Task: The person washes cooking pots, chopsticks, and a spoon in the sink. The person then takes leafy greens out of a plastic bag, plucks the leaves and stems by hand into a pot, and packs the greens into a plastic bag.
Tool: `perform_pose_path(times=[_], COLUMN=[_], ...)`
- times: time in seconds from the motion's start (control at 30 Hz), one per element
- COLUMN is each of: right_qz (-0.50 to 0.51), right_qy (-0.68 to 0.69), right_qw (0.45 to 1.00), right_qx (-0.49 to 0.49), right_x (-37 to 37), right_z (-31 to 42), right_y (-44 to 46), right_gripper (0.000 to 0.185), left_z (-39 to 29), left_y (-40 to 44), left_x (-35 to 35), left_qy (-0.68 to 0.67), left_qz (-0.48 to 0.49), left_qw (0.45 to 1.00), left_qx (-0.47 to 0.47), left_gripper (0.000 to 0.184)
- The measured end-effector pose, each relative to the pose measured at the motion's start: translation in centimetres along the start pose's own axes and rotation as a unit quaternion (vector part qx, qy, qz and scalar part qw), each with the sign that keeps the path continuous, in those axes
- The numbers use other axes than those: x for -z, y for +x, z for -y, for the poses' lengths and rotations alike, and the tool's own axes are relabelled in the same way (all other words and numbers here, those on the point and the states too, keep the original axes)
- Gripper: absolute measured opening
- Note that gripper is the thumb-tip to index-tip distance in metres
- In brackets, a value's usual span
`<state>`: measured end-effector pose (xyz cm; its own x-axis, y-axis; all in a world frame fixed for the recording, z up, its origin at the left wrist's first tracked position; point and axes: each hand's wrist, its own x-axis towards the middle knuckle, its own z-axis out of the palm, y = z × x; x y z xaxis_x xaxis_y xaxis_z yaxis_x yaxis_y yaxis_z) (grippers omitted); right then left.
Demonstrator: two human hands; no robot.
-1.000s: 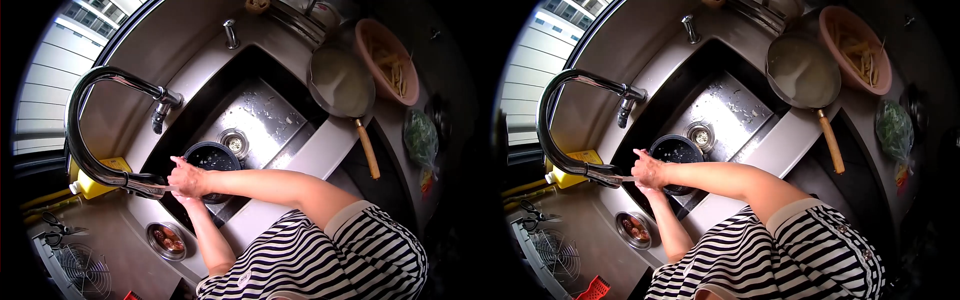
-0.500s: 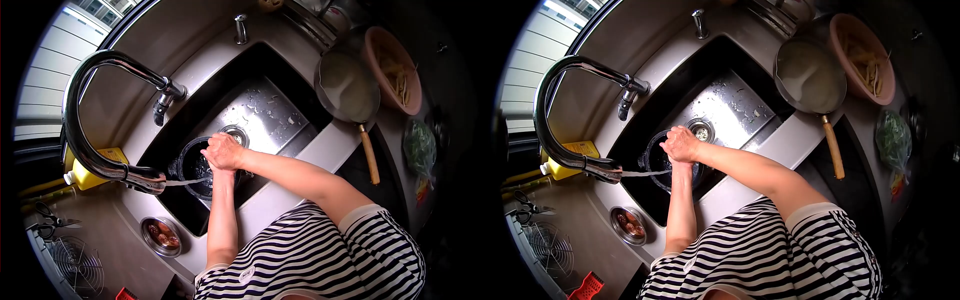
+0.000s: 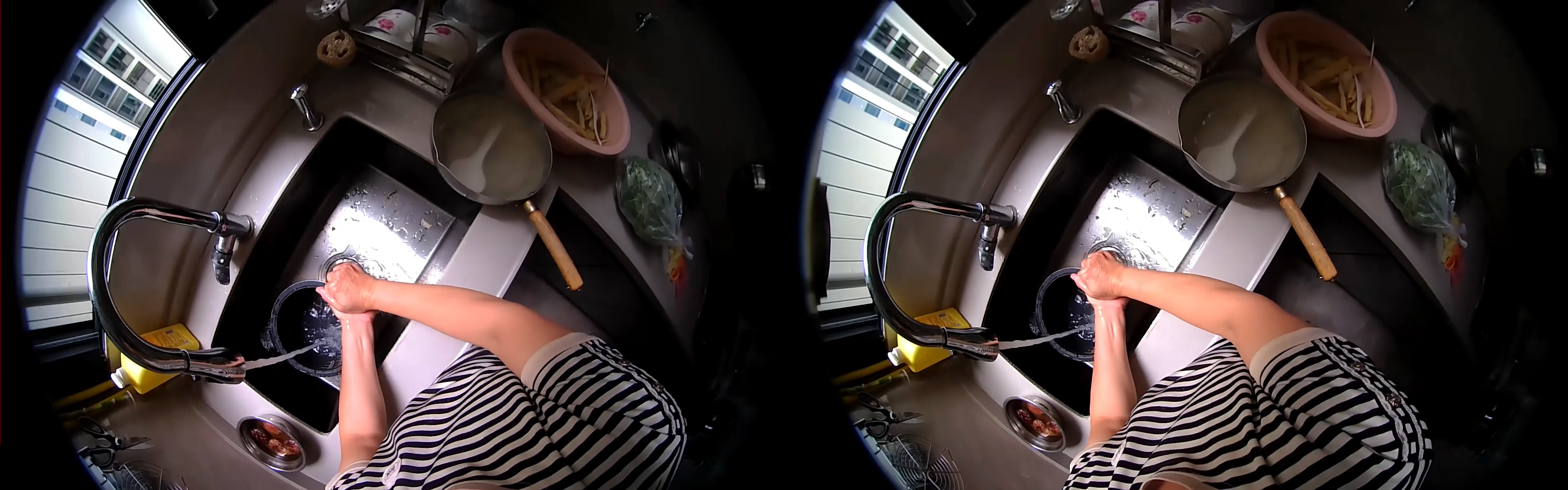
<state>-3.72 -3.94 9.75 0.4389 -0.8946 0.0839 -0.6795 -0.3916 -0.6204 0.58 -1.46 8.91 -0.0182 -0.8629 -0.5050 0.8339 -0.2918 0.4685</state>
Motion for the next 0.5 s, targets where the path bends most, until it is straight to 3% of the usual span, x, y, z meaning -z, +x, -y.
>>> perform_pose_path(times=[0.07,0.13,0.17,0.2,0.27,0.3,0.33,0.47,0.5], right_qz=[0.011,0.003,0.000,-0.028,-0.092,-0.078,-0.065,-0.088,-0.136], right_qy=[0.081,0.103,0.113,0.059,0.118,0.142,0.166,0.349,0.359], right_qw=[0.996,0.993,0.991,0.995,0.987,0.984,0.981,0.913,0.915], right_qx=[-0.032,-0.054,-0.065,-0.074,-0.053,-0.067,-0.082,-0.190,-0.126], right_x=[-0.1,0.5,1.5,2.8,3.9,4.8,5.8,10.1,11.2], right_z=[-0.8,-1.1,-1.0,-0.3,-0.7,-1.2,-1.8,-0.1,1.5], right_y=[0.1,0.0,-0.3,-0.8,-1.6,-1.7,-1.8,-0.9,-1.1], right_gripper=[0.039,0.034,0.032,0.022,0.013,0.012,0.012,0.015,0.012], left_z=[0.5,-0.3,-1.0,-2.0,-4.1,-4.3,-4.6,-4.7,-4.4], left_y=[-0.3,-0.1,0.0,0.9,1.8,2.0,1.6,1.7,1.9], left_x=[-0.4,-0.1,0.2,1.3,2.8,2.7,2.8,2.6,2.8], left_qy=[0.100,0.109,0.084,-0.029,-0.170,-0.071,-0.015,0.048,0.066], left_qz=[-0.020,-0.030,-0.035,-0.037,0.039,0.036,0.030,0.013,0.023], left_qw=[0.995,0.994,0.996,0.994,0.970,0.988,0.986,0.990,0.989], left_qx=[-0.023,0.003,0.026,0.094,0.171,0.133,0.166,0.135,0.127], left_gripper=[0.051,0.050,0.049,0.035,0.031,0.025,0.026,0.028,0.029])
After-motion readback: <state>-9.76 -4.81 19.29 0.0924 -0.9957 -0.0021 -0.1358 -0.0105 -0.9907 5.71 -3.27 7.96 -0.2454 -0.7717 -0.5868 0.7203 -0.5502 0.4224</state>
